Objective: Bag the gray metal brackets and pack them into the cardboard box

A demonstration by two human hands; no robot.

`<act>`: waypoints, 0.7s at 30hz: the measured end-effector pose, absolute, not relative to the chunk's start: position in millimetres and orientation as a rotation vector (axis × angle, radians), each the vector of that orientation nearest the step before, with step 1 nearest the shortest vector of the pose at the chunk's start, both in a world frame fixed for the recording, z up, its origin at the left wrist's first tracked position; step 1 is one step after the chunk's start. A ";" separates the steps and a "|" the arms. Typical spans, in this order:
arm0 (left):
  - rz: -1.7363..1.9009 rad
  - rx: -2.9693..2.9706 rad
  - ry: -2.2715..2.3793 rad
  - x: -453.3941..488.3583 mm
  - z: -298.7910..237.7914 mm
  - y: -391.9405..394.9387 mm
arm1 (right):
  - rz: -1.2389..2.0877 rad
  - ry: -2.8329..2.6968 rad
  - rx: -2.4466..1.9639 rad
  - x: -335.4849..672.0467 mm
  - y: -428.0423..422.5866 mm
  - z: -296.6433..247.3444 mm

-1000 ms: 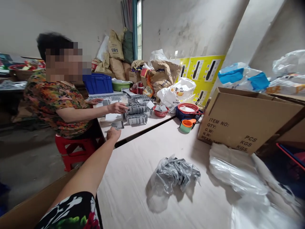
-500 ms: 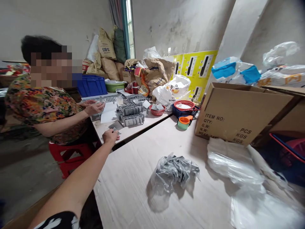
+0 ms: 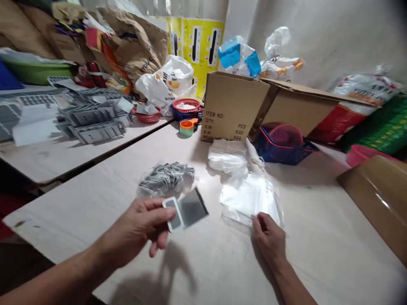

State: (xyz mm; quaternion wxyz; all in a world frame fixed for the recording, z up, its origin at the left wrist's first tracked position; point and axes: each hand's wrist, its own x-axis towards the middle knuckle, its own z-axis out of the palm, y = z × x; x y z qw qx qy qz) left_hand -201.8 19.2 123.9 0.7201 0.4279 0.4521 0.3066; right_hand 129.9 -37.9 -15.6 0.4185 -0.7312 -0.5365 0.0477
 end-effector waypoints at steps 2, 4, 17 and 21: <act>0.526 0.914 0.873 -165.0 112.4 1.2 | 0.084 -1.388 -1.793 129.3 -37.1 -15.1; 0.444 0.893 0.850 -135.0 102.8 -8.8 | 0.035 -1.422 -1.751 129.2 -37.4 -13.5; 0.352 0.920 1.045 -69.9 90.5 -3.5 | -0.188 -1.600 -1.528 125.7 -35.5 -3.8; 0.429 0.883 1.109 -73.3 88.5 2.3 | -0.190 -1.589 -1.507 124.9 -36.4 -1.0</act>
